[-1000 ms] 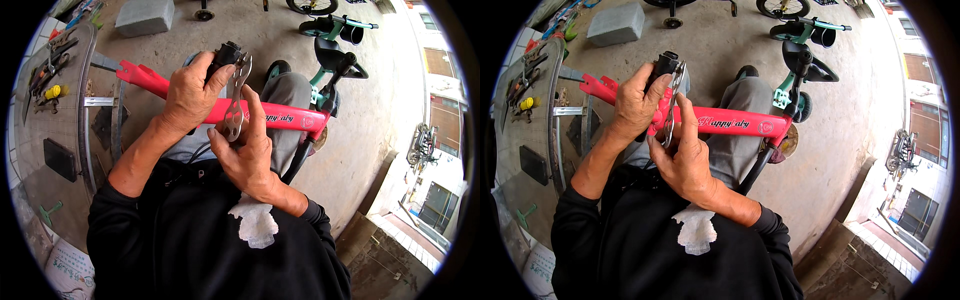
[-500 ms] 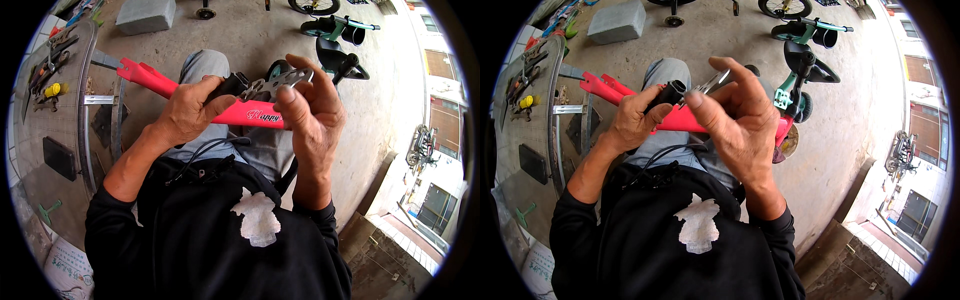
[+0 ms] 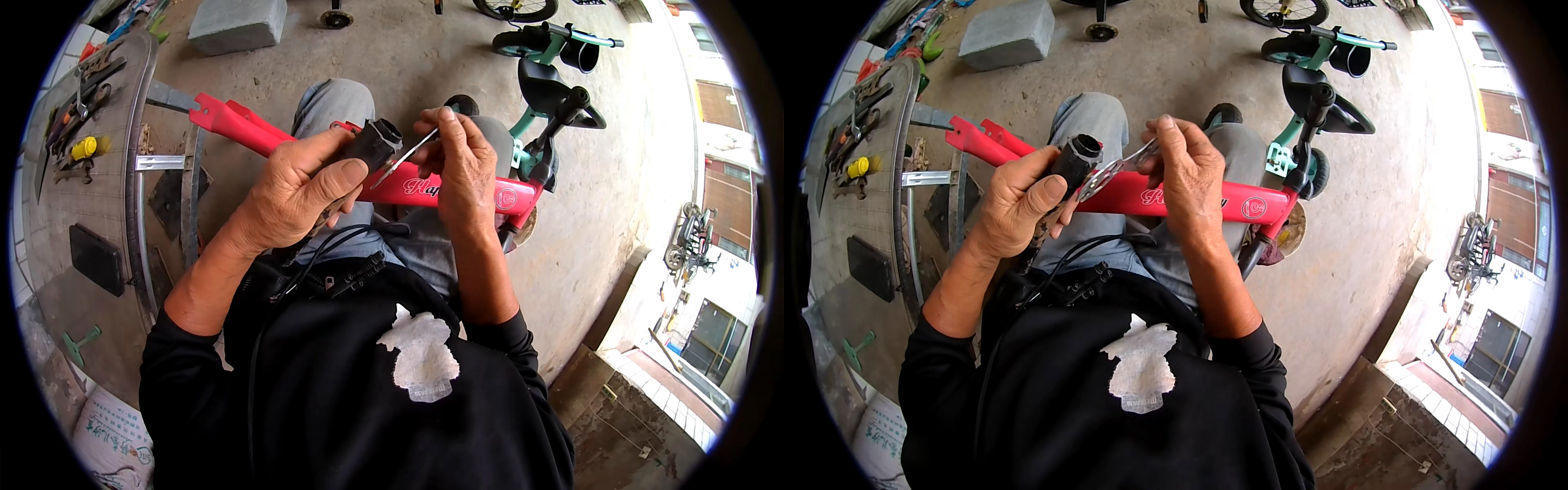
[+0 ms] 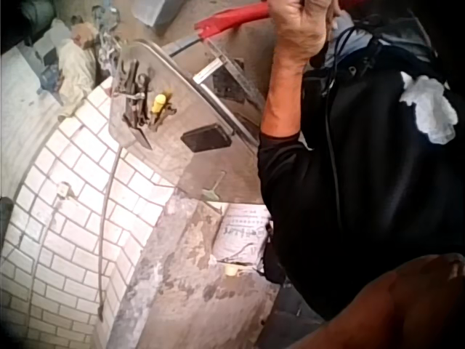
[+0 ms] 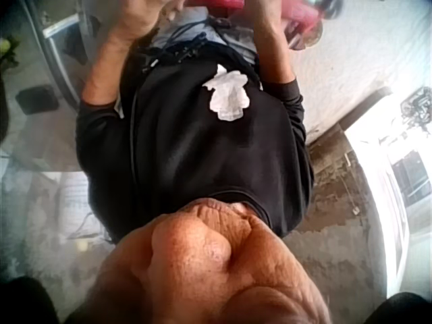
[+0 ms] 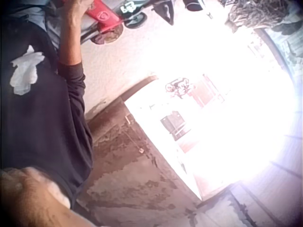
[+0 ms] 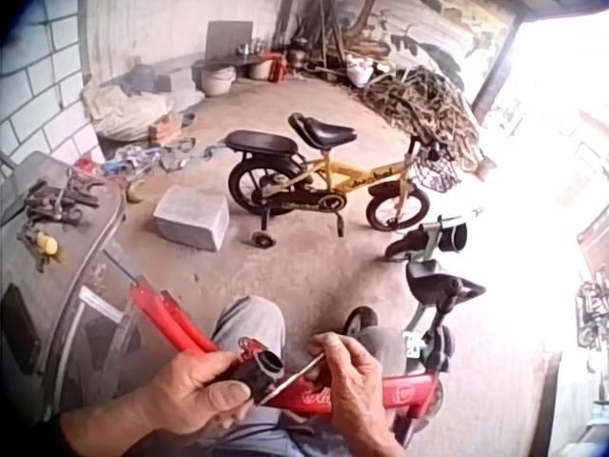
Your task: The person is sitting on the floor repairing a red bicycle frame. They use a hammer to tap a black plastic part onto the frame and then use a wrench to tighten a bolt on the same part.
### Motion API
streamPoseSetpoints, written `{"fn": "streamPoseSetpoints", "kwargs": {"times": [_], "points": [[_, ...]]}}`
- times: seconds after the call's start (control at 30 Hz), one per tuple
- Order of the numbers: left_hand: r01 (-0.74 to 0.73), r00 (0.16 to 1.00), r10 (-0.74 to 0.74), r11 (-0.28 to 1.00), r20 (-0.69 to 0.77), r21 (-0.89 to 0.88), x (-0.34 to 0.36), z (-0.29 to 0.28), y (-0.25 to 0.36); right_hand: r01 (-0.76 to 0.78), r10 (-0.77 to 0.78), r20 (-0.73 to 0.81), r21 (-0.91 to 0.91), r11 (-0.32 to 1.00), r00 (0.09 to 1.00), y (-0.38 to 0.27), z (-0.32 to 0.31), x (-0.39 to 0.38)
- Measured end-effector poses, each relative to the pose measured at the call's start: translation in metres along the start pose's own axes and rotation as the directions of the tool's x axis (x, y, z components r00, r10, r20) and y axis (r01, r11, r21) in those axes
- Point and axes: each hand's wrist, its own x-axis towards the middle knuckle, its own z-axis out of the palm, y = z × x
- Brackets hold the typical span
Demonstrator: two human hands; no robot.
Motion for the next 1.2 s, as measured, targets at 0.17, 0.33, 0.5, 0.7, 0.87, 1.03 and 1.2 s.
{"fn": "streamPoseSetpoints", "kwargs": {"times": [0.17,0.33,0.5,0.7,0.87,1.03,1.2], "points": [[-0.064,0.981,0.044,0.993,-0.188,-0.102,0.006,0.002,0.002,-0.037,0.043,0.043,-0.139,0.990,0.998,0.015,0.010,-0.021],[-0.105,0.951,0.075,0.991,-0.300,-0.086,0.014,-0.004,0.004,-0.037,0.071,0.133,-0.240,0.970,0.989,0.010,0.020,-0.040],[-0.119,0.928,0.084,0.990,-0.364,-0.073,0.020,-0.004,0.001,0.092,0.008,0.375,-0.247,0.965,0.927,0.014,0.023,-0.048],[-0.097,0.898,0.070,0.994,-0.434,-0.041,0.024,-0.003,-0.001,0.232,-0.058,0.408,-0.392,0.890,0.911,0.014,0.027,-0.055],[-0.108,0.913,0.090,0.994,-0.398,-0.023,0.028,0.000,-0.004,0.157,-0.029,0.352,-0.340,0.927,0.935,0.012,0.032,-0.051],[-0.023,0.923,-0.021,0.994,-0.384,-0.108,0.024,0.004,-0.002,0.207,-0.099,0.307,-0.346,0.915,0.947,0.015,0.032,-0.052],[0.064,0.946,-0.135,0.969,-0.294,-0.240,0.011,0.005,-0.011,0.202,-0.085,0.335,-0.333,0.921,0.938,0.019,0.028,-0.050]]}}
